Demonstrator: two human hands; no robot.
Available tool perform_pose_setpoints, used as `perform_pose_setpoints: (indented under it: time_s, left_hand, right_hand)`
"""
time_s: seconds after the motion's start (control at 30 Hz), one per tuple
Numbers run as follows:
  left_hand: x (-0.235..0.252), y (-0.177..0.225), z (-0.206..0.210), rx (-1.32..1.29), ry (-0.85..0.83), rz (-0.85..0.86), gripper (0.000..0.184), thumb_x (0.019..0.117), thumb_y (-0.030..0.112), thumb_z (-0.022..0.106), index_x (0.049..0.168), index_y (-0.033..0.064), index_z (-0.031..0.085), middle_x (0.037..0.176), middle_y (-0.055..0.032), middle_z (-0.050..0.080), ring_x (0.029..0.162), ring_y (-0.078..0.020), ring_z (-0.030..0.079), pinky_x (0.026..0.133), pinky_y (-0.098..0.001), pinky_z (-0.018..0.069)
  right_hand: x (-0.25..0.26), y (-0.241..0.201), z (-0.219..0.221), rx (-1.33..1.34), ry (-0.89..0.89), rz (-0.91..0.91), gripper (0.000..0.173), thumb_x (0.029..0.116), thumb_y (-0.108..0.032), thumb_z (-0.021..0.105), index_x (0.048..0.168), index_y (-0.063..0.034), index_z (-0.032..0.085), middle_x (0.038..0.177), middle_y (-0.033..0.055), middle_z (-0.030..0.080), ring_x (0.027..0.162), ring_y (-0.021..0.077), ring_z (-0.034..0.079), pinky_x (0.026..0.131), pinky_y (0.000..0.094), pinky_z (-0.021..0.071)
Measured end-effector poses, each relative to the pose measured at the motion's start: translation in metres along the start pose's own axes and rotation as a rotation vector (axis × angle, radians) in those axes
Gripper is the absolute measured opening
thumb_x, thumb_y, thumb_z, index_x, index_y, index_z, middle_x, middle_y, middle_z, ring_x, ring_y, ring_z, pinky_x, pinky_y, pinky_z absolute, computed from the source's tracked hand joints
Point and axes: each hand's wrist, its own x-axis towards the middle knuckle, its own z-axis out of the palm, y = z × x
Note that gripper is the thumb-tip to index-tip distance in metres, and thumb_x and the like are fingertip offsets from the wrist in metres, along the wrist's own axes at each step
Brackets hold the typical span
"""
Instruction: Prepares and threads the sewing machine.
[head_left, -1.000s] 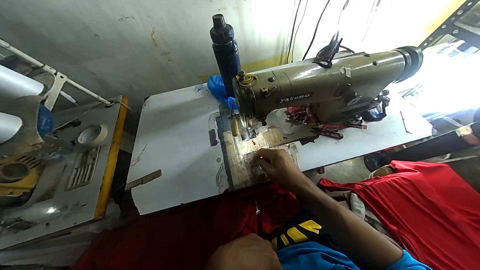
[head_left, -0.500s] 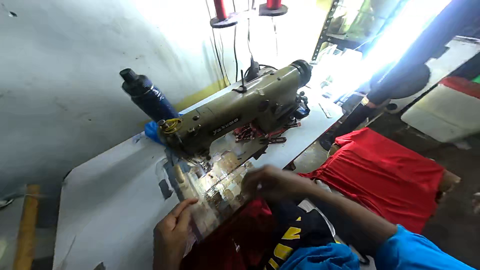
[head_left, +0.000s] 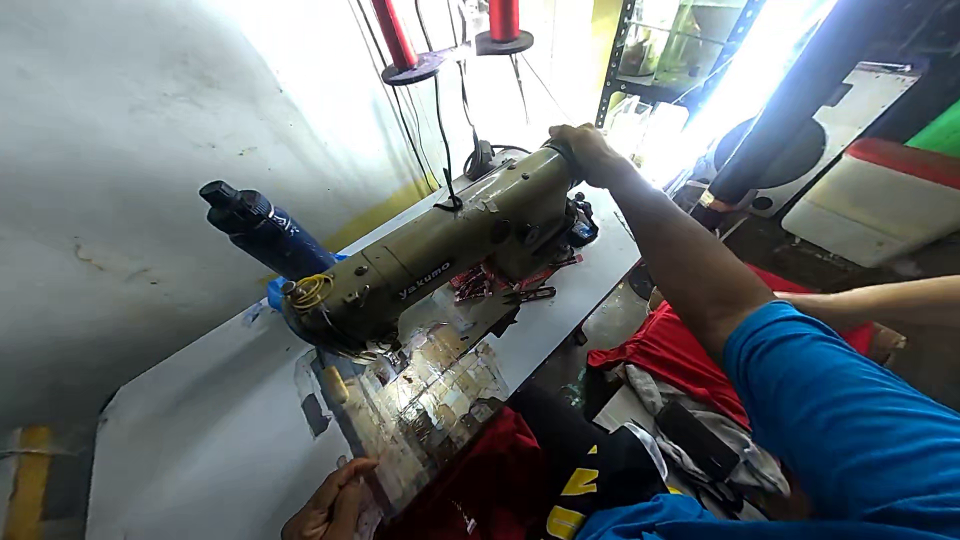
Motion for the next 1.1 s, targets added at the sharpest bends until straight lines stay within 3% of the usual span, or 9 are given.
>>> perform_pose_setpoints:
  time_s: [0.13, 0.23, 0.3, 0.4, 0.53, 0.8, 0.93, 1.03, 1.1]
  left_hand:
    - [0.000, -0.003, -0.001, -0.068, 0.003, 0.013, 0.027, 0.0952, -0.004, 0.051, 0.107, 0.0037, 0.074, 0.088, 0.0055, 0.074, 0.063, -0.0002, 0.062, 0.058, -0.0190, 0.0549]
    - [-0.001, -0.003, -0.001, -0.059, 0.007, 0.013, 0.027, 0.0961, -0.003, 0.050, 0.107, 0.0026, 0.074, 0.087, 0.0054, 0.073, 0.063, 0.0009, 0.060, 0.058, -0.0181, 0.0534]
    - [-0.002, -0.003, -0.001, -0.035, 0.023, 0.021, 0.026, 0.0960, -0.002, 0.050, 0.107, 0.0015, 0.074, 0.089, 0.0048, 0.073, 0.063, 0.0017, 0.061, 0.058, -0.0174, 0.0534]
    - [-0.003, -0.003, -0.002, -0.059, 0.052, 0.051, 0.027, 0.0961, -0.001, 0.049, 0.107, 0.0040, 0.074, 0.089, 0.0070, 0.073, 0.063, 0.0031, 0.059, 0.058, -0.0157, 0.0514]
    - [-0.004, -0.003, -0.005, -0.098, 0.041, 0.067, 0.029, 0.0977, 0.000, 0.049, 0.109, 0.0069, 0.074, 0.091, 0.0089, 0.074, 0.063, 0.0039, 0.059, 0.058, -0.0148, 0.0509]
    - [-0.004, -0.002, -0.005, -0.118, 0.022, 0.079, 0.028, 0.0989, 0.003, 0.051, 0.111, 0.0114, 0.075, 0.091, 0.0102, 0.074, 0.063, 0.0036, 0.059, 0.057, -0.0147, 0.0509]
    - [-0.006, -0.002, -0.004, -0.105, 0.033, 0.059, 0.029, 0.0974, 0.002, 0.051, 0.111, 0.0104, 0.075, 0.089, 0.0099, 0.073, 0.060, 0.0038, 0.057, 0.055, -0.0147, 0.0496]
    - [-0.007, -0.005, -0.003, -0.098, 0.012, 0.062, 0.029, 0.0974, 0.001, 0.051, 0.111, 0.0090, 0.075, 0.090, 0.0086, 0.074, 0.061, 0.0035, 0.058, 0.056, -0.0150, 0.0497]
    - [-0.006, -0.004, -0.002, -0.094, -0.016, 0.069, 0.027, 0.0983, 0.002, 0.052, 0.111, 0.0085, 0.075, 0.091, 0.0076, 0.075, 0.065, 0.0027, 0.061, 0.059, -0.0157, 0.0527]
  right_hand:
    - [0.003, 0.033, -0.006, 0.107, -0.028, -0.425, 0.044, 0.1077, -0.034, 0.042, 0.104, -0.0061, 0.077, 0.095, 0.0058, 0.076, 0.085, 0.0155, 0.071, 0.080, 0.0394, 0.0600]
    - [0.005, 0.039, -0.005, 0.071, 0.016, -0.562, 0.045, 0.1079, -0.029, 0.039, 0.104, -0.0049, 0.077, 0.096, 0.0059, 0.077, 0.088, 0.0143, 0.072, 0.083, 0.0376, 0.0596]
    - [0.006, 0.033, -0.006, 0.004, 0.018, -0.500, 0.047, 0.1078, -0.031, 0.037, 0.101, -0.0075, 0.078, 0.090, 0.0036, 0.076, 0.082, 0.0124, 0.071, 0.079, 0.0369, 0.0592]
    - [0.006, 0.009, -0.006, -0.156, 0.043, -0.174, 0.043, 0.1024, -0.039, 0.047, 0.085, -0.0120, 0.074, 0.077, 0.0032, 0.071, 0.071, 0.0149, 0.067, 0.067, 0.0413, 0.0559]
    - [-0.001, -0.025, 0.001, -0.358, -0.012, 0.079, 0.036, 0.0994, -0.038, 0.050, 0.085, -0.0080, 0.064, 0.078, 0.0067, 0.064, 0.070, 0.0186, 0.063, 0.063, 0.0437, 0.0522]
    - [-0.003, -0.019, 0.000, -0.317, 0.004, 0.016, 0.042, 0.1020, -0.041, 0.049, 0.081, -0.0087, 0.064, 0.075, 0.0055, 0.065, 0.068, 0.0170, 0.063, 0.064, 0.0424, 0.0529]
    - [-0.001, -0.028, 0.003, -0.389, 0.000, 0.094, 0.035, 0.0992, -0.036, 0.050, 0.088, -0.0069, 0.065, 0.081, 0.0080, 0.064, 0.072, 0.0193, 0.062, 0.065, 0.0448, 0.0509]
    - [0.003, -0.007, -0.001, -0.228, 0.076, -0.026, 0.041, 0.1001, -0.042, 0.053, 0.077, -0.0093, 0.063, 0.071, 0.0045, 0.063, 0.065, 0.0166, 0.062, 0.063, 0.0423, 0.0530]
    - [0.041, 0.063, -0.031, -0.047, 0.100, -0.457, 0.036, 0.1041, -0.017, 0.051, 0.073, -0.0152, 0.070, 0.071, -0.0055, 0.068, 0.066, 0.0072, 0.064, 0.065, 0.0331, 0.0538]
